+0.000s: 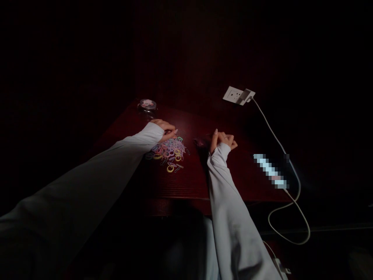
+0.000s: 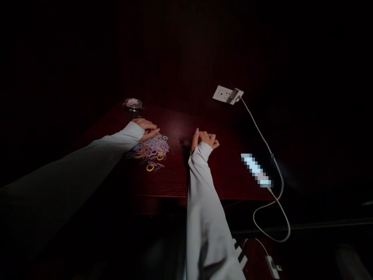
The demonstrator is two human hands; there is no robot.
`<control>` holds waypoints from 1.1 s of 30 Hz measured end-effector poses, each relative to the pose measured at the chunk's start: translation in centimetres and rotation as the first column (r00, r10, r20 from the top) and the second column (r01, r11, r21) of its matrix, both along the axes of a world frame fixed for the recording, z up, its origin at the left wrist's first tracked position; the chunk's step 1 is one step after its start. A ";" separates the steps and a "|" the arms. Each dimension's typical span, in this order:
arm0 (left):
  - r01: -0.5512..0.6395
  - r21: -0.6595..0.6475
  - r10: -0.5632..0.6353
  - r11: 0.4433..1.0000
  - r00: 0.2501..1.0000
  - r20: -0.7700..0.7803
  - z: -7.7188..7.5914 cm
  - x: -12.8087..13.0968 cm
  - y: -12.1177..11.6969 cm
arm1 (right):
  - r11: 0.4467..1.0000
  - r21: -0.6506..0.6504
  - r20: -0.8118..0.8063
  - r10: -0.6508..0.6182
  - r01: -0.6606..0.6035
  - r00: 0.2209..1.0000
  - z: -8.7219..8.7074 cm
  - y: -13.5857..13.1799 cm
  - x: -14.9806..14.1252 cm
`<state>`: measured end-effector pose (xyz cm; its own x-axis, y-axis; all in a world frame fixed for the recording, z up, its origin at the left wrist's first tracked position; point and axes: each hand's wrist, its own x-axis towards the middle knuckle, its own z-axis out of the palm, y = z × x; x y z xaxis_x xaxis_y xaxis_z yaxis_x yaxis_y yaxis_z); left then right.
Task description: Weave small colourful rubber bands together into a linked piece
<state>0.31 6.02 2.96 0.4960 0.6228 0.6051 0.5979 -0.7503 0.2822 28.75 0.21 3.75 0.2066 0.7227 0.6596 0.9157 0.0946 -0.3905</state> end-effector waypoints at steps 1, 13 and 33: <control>-0.013 0.003 0.013 1.000 1.000 0.011 -0.1 0.1 0.0 | 0.997 -0.012 0.035 0.082 -0.081 0.996 0.3 -0.5 -0.2; -0.020 0.001 0.020 1.000 1.000 0.013 -0.4 0.0 0.4 | 0.779 -0.346 0.180 0.602 -0.523 0.778 -0.1 -1.5 -3.4; -0.028 0.008 0.028 1.000 0.998 -0.056 0.0 0.3 0.0 | 0.734 -0.344 0.177 0.663 -0.586 0.727 -0.7 -0.7 -3.9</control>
<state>0.58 6.07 2.98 0.5115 0.6326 0.5816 0.6335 -0.7349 0.2422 24.86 -0.52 3.04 -0.5095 0.7639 0.3961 0.7504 0.6197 -0.2300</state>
